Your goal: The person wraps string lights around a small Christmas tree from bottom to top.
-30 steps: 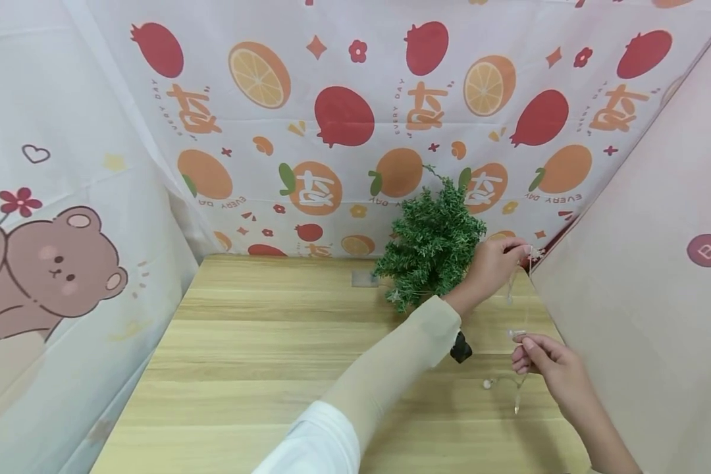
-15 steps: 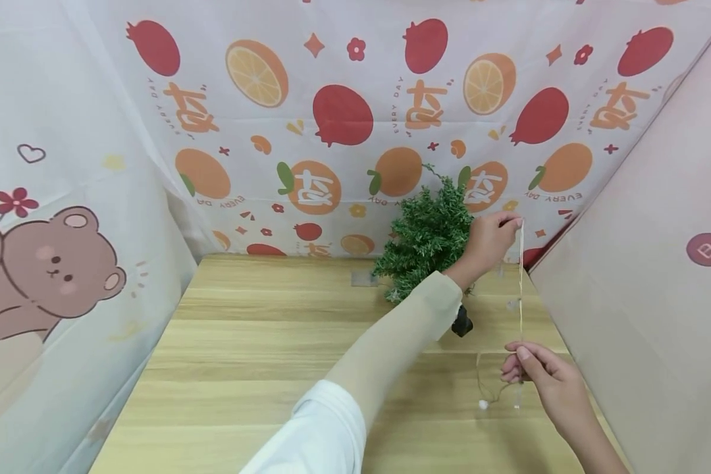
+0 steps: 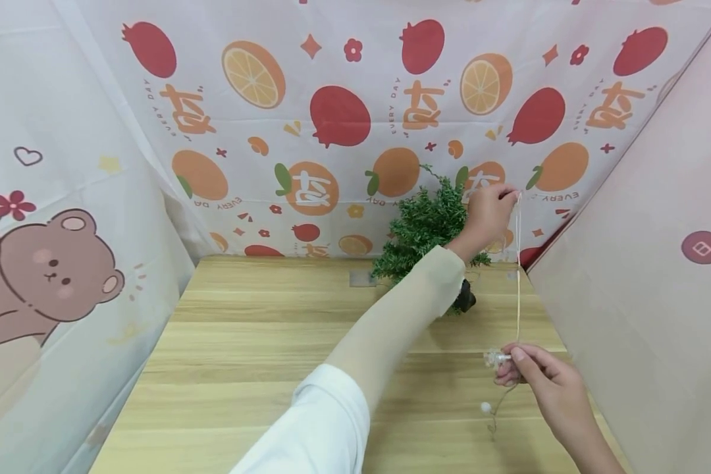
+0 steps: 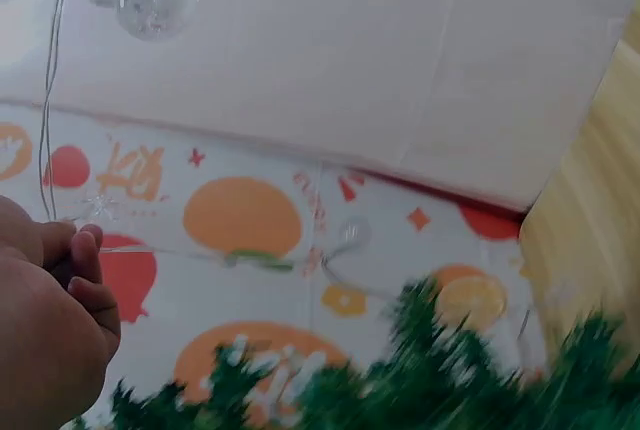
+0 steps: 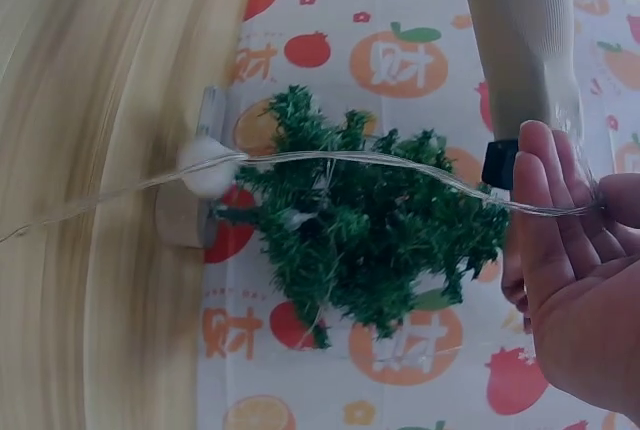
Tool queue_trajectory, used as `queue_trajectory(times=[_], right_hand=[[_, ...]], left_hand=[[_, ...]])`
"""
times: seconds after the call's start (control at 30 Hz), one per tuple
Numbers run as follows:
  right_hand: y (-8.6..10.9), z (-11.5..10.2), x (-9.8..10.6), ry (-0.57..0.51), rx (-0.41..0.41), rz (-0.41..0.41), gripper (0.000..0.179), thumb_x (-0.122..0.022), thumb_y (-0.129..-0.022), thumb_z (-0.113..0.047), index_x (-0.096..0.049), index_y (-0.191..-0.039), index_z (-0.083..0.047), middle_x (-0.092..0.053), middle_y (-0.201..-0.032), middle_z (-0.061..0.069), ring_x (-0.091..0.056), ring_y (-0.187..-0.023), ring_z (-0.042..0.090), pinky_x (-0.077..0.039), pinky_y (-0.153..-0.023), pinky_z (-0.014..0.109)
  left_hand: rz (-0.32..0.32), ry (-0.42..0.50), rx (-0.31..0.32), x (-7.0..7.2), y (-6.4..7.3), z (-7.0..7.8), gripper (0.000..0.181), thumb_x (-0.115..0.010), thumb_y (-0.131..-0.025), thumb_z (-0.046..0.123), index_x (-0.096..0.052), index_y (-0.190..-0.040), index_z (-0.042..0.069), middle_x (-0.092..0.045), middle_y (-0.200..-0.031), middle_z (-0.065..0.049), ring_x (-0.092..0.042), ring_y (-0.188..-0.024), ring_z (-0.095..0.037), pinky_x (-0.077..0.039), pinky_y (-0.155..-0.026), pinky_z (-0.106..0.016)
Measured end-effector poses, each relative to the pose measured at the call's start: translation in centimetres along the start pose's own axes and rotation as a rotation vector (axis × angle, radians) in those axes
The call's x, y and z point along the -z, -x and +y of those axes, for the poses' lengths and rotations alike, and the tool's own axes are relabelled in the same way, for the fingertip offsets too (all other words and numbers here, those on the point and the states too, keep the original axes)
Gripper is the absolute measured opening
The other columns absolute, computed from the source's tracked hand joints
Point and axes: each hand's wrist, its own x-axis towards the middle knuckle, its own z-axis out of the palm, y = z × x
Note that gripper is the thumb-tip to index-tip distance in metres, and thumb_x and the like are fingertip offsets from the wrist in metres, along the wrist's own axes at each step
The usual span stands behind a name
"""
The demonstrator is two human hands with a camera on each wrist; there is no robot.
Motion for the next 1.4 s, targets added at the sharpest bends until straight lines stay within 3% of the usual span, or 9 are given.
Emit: queue_trajectory(times=[0.13, 0.27, 0.4, 0.5, 0.73, 1.03, 1.13, 1.27, 1.4], right_hand=[[0.5, -0.9, -0.1, -0.002, 0.059, -0.007, 0.028, -0.046, -0.109, -0.014, -0.067, -0.114, 0.005, -0.073, -0.085, 0.006, -0.072, -0.074, 0.019, -0.060, -0.070, 0.030], [0.6, -1.9, -0.2, 0.014, 0.151, -0.011, 0.024, -0.047, -0.108, -0.007, -0.068, -0.114, 0.002, -0.072, -0.085, 0.005, -0.072, -0.072, 0.017, -0.059, -0.068, 0.028], [0.3, -2.8, -0.5, 0.030, 0.206, -0.012, 0.022, -0.048, -0.107, -0.005, -0.069, -0.113, -0.002, -0.072, -0.084, 0.004, -0.072, -0.072, 0.016, -0.059, -0.068, 0.027], [-0.1, -3.6, -0.6, 0.040, 0.210, -0.023, 0.022, -0.048, -0.107, -0.007, -0.069, -0.112, -0.004, -0.072, -0.085, 0.003, -0.072, -0.073, 0.015, -0.059, -0.070, 0.027], [-1.1, -5.7, -0.6, 0.063, 0.234, -0.043, 0.021, -0.049, -0.107, -0.010, -0.068, -0.117, -0.008, -0.073, -0.087, 0.000, -0.073, -0.075, 0.015, -0.060, -0.074, 0.026], [-2.7, -8.3, -1.6, -0.008, 0.350, -0.065, 0.021, -0.051, -0.105, -0.002, -0.068, -0.116, -0.007, -0.071, -0.087, 0.003, -0.072, -0.075, 0.014, -0.059, -0.072, 0.026], [-3.2, -8.7, -1.8, -0.038, 0.392, -0.085, 0.022, -0.051, -0.103, 0.003, -0.068, -0.116, -0.002, -0.070, -0.085, 0.004, -0.071, -0.075, 0.014, -0.059, -0.071, 0.026], [-3.6, -9.3, -1.8, -0.040, 0.400, -0.094, 0.021, -0.050, -0.104, 0.002, -0.067, -0.115, 0.000, -0.070, -0.085, 0.003, -0.072, -0.075, 0.014, -0.059, -0.069, 0.027], [-4.0, -10.1, -1.9, -0.041, 0.402, -0.100, 0.020, -0.049, -0.104, 0.001, -0.067, -0.114, 0.001, -0.070, -0.085, 0.003, -0.072, -0.075, 0.014, -0.059, -0.069, 0.027]], left_hand=[[-0.030, -0.078, -0.018, 1.1, -1.4, 0.3, 0.023, -0.057, -0.105, 0.026, -0.076, -0.115, 0.020, -0.070, -0.092, 0.007, -0.052, -0.063, -0.006, -0.043, -0.062, -0.016], [-0.047, -0.064, -0.012, 2.1, -2.2, 0.4, 0.022, -0.057, -0.105, 0.023, -0.076, -0.115, 0.018, -0.069, -0.091, 0.007, -0.052, -0.062, -0.007, -0.043, -0.064, -0.017], [-0.042, -0.033, -0.036, 3.2, -3.0, 0.4, 0.022, -0.056, -0.105, 0.021, -0.075, -0.095, 0.014, -0.061, -0.075, 0.002, -0.046, -0.059, -0.011, -0.040, -0.061, -0.019], [-0.088, -0.050, -0.040, 3.9, -3.8, 0.8, 0.029, -0.052, -0.107, 0.022, -0.070, -0.086, 0.011, -0.054, -0.069, 0.000, -0.043, -0.059, -0.012, -0.038, -0.061, -0.020], [-0.166, -0.047, 0.060, 6.5, -5.9, 2.0, 0.023, -0.054, -0.107, 0.023, -0.073, -0.116, 0.015, -0.070, -0.103, 0.001, -0.055, -0.073, -0.010, -0.046, -0.064, -0.022], [-0.167, -0.121, 0.072, 10.0, -7.6, 2.3, 0.025, -0.055, -0.106, 0.023, -0.071, -0.122, 0.014, -0.070, -0.113, 0.003, -0.063, -0.097, -0.009, -0.050, -0.078, -0.021], [-0.167, -0.129, 0.088, 10.8, -8.0, 2.1, 0.025, -0.056, -0.105, 0.022, -0.072, -0.122, 0.014, -0.070, -0.114, 0.002, -0.061, -0.096, -0.009, -0.049, -0.078, -0.022], [-0.157, -0.104, 0.078, 11.9, -8.4, 1.4, 0.025, -0.055, -0.106, 0.019, -0.073, -0.120, 0.010, -0.070, -0.114, -0.001, -0.057, -0.090, -0.012, -0.046, -0.075, -0.024], [-0.132, -0.050, 0.067, 13.3, -8.8, 0.6, 0.026, -0.055, -0.105, 0.019, -0.074, -0.121, 0.010, -0.070, -0.117, -0.002, -0.060, -0.097, -0.014, -0.048, -0.079, -0.026]])
